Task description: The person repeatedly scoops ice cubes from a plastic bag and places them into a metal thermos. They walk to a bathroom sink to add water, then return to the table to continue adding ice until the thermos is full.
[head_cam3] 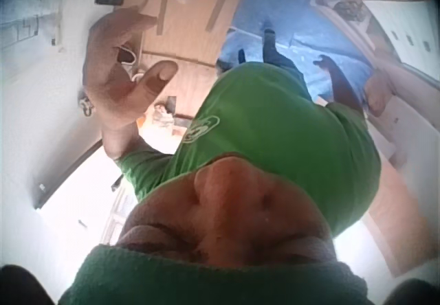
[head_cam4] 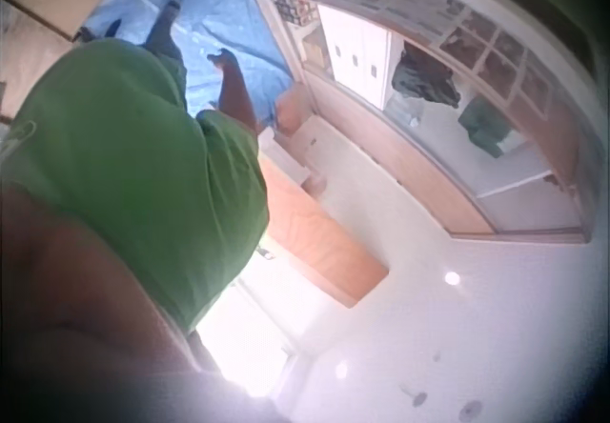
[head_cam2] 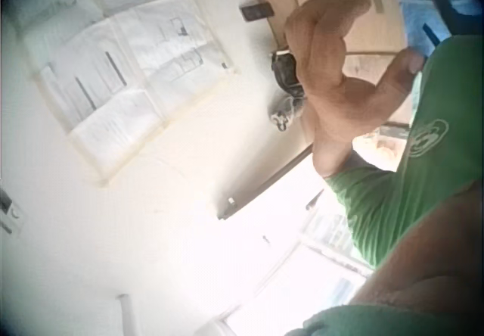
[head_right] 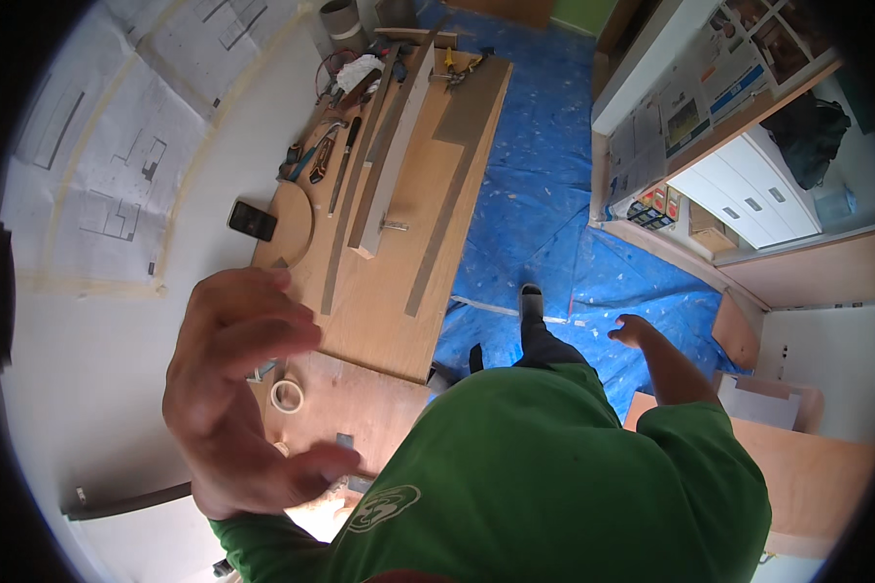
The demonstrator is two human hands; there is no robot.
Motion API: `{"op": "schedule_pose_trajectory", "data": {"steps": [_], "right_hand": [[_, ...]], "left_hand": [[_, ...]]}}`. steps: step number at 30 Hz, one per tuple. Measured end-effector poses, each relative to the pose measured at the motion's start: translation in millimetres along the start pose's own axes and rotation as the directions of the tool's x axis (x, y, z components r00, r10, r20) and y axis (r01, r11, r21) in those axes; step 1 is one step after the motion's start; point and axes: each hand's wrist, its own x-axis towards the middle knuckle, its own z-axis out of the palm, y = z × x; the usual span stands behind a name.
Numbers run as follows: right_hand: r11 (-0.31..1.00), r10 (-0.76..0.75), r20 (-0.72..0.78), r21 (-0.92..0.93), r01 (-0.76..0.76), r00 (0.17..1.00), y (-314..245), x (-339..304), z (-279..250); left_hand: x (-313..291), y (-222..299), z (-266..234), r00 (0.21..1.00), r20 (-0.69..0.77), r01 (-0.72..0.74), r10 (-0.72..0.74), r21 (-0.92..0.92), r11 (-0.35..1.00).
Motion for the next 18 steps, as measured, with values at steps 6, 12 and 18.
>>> {"op": "schedule_pose_trajectory", "data": {"steps": [6, 12, 18], "right_hand": [[0.975, -0.006, -0.024, 0.22, 0.011, 1.0, 64, 108, -25], [0.999, 0.022, 0.22, -0.027, -0.017, 0.975, 83, 182, -126], [0.944, -0.007, -0.075, 0.327, 0.032, 0.997, 115, 258, -214]], "left_hand": [[166, 34, 127, 0.912, 0.193, -0.35, 0.361, -0.092, 0.932], [324, 1, 243, 0.902, 0.195, -0.357, 0.385, -0.164, 0.92], [451, -71, 326, 0.99, 0.049, -0.084, 0.134, -0.564, 0.821]]}}
